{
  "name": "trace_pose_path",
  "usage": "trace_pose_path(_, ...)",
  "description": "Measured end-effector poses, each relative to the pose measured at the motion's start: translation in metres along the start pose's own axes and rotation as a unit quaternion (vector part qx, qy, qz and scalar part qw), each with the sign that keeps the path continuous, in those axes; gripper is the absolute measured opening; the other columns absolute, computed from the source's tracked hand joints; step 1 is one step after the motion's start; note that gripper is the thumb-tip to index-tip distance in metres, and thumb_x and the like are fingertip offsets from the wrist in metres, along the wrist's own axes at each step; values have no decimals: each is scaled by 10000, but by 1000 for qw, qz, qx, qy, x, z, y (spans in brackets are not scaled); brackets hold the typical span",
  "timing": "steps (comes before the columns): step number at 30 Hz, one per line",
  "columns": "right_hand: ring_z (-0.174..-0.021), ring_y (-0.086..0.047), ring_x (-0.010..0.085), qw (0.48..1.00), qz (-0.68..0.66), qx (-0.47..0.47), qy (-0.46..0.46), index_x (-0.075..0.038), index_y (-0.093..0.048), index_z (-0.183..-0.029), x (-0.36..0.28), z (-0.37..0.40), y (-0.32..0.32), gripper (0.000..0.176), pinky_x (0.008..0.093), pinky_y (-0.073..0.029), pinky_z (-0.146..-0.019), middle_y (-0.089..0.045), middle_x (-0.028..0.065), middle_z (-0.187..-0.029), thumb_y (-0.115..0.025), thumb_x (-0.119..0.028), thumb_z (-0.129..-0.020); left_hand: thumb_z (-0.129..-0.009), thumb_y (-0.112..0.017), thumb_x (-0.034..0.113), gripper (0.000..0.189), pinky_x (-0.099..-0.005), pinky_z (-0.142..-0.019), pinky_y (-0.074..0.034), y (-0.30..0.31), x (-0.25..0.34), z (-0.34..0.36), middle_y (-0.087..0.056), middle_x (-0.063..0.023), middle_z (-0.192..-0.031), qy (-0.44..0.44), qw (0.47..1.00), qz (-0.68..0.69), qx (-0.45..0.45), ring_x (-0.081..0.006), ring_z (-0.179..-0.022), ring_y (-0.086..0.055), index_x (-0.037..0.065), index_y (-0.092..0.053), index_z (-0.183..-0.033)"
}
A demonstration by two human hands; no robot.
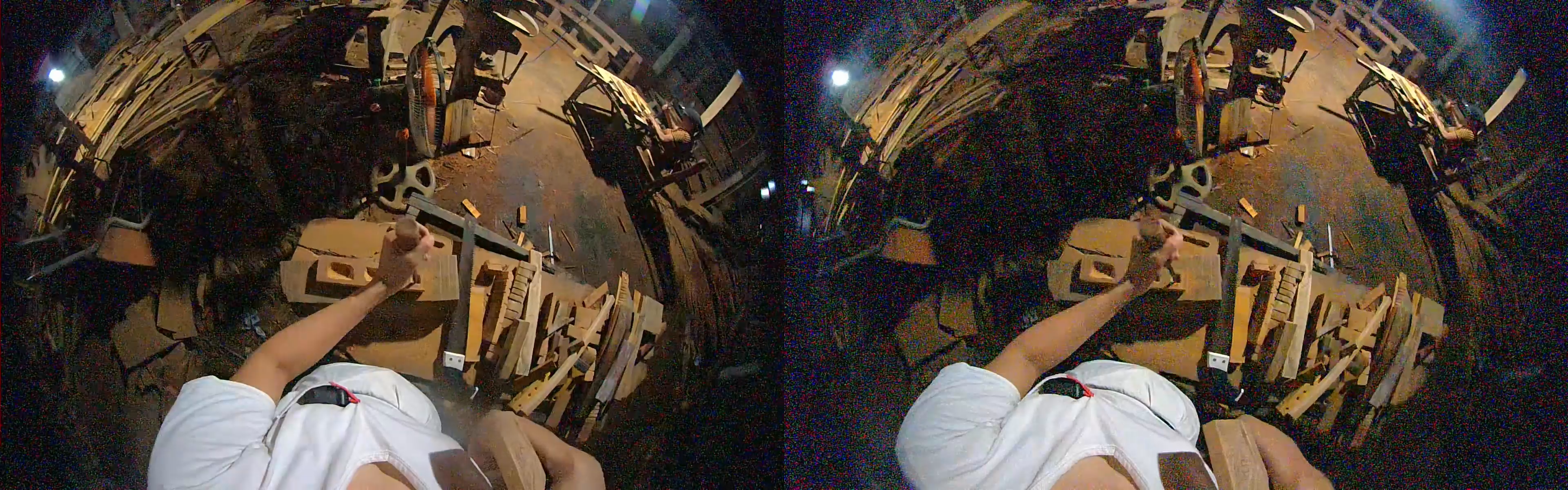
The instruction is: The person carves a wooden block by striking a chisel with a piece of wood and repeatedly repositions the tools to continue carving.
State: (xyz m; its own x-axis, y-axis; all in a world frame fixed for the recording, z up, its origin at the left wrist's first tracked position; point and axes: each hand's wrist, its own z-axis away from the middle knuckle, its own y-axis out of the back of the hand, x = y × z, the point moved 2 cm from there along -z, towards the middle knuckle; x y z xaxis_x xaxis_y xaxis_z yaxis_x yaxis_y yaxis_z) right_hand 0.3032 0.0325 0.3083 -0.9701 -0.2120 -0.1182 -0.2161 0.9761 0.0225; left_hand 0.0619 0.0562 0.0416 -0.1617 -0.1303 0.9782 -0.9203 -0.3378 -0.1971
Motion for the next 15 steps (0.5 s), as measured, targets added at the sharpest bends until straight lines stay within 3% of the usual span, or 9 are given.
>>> trace_pose_path(4, -735, -687, 159, 1000, -1, 20, -15, -130, -614, -1143, -2, 3, -16, 320, 376, -580, -797, -660, 42, -809, -358, -27, -982, -986, -596, 186, 125, -287, -729, -485, 10, -43, -10, -591, 0, -883, -14, 996, 67, 50, -93, -807, -578, 63, -573, -982)
trace_pose_path(5, -737, -689, 160, 999, -1, 28, -20, -130, -615, -1144, -3, 3, -20, 324, 377, -582, -800, -661, 42, -811, -354, -25, -982, -999, -576, 218, 170, -298, -786, -481, 9, -68, -11, -571, -2, -940, 62, 940, 329, 70, -108, -859, -558, 55, -559, -1046)
trace_pose_path(6, -739, -692, 161, 999, -1, 38, -25, -130, -615, -1144, -4, -3, -29, 328, 378, -583, -802, -661, 43, -812, -350, -23, -983, -999, -576, 218, 170, -298, -786, -481, 12, -55, -6, -571, -2, -940, 74, 938, 330, 74, -108, -859, -558, 55, -559, -1046)
trace_pose_path(7, -550, -553, 110, 991, 21, 131, 27, -196, -599, -1151, -18, 14, -37, 245, 348, -561, -606, -609, -12, -731, -428, -136, -987, -1000, -578, 234, 205, -294, -811, -483, 19, -39, 2, -571, -5, -965, 7, 990, 136, 24, -114, -884, -560, 50, -553, -1087)
trace_pose_path(8, -360, -414, 59, 971, 47, 222, 78, -262, -584, -1158, -37, 41, -43, 185, 318, -539, -410, -557, -67, -651, -506, -250, -991, -1001, -581, 250, 243, -290, -836, -485, 22, -22, 9, -570, -9, -989, -59, 996, -61, -34, -120, -908, -563, 45, -547, -1128)
trace_pose_path(10, -362, -453, 72, 942, 112, 307, -80, -267, -545, -1202, -74, 85, -27, 203, 340, -575, -422, -616, -33, -729, -497, -293, -1006, -995, -593, 271, 296, -291, -874, -490, 23, -8, 5, -599, -23, -1007, -12, 993, -43, -110, -144, -951, -586, 42, -545, -1177)
trace_pose_path(12, -478, -537, 117, 920, 52, 351, -165, -116, -485, -1319, -71, 104, -11, 526, 304, -519, -555, -640, 76, -739, -659, -432, -935, -956, -671, 235, 288, -305, -833, -524, 34, 13, -1, -622, -30, -993, 8, 985, -123, -121, -154, -912, -623, 43, -564, -1143)
trace_pose_path(14, -466, -520, 164, 862, 173, 395, -266, -89, -365, -1446, -73, 132, -10, 632, 384, -515, -705, -623, 120, -792, -578, -447, -970, -894, -759, 188, 303, -310, -787, -562, 35, 27, -3, -616, -22, -928, -103, 961, -210, -150, -135, -823, -634, 42, -583, -1093)
trace_pose_path(15, -461, -507, 172, 852, 157, 436, -243, -77, -358, -1458, -60, 139, -10, 629, 414, -491, -753, -607, 108, -779, -570, -420, -975, -833, -824, 180, 341, -305, -770, -598, 35, 24, -2, -637, -20, -908, -88, 969, -197, -123, -119, -797, -659, 33, -615, -1058)
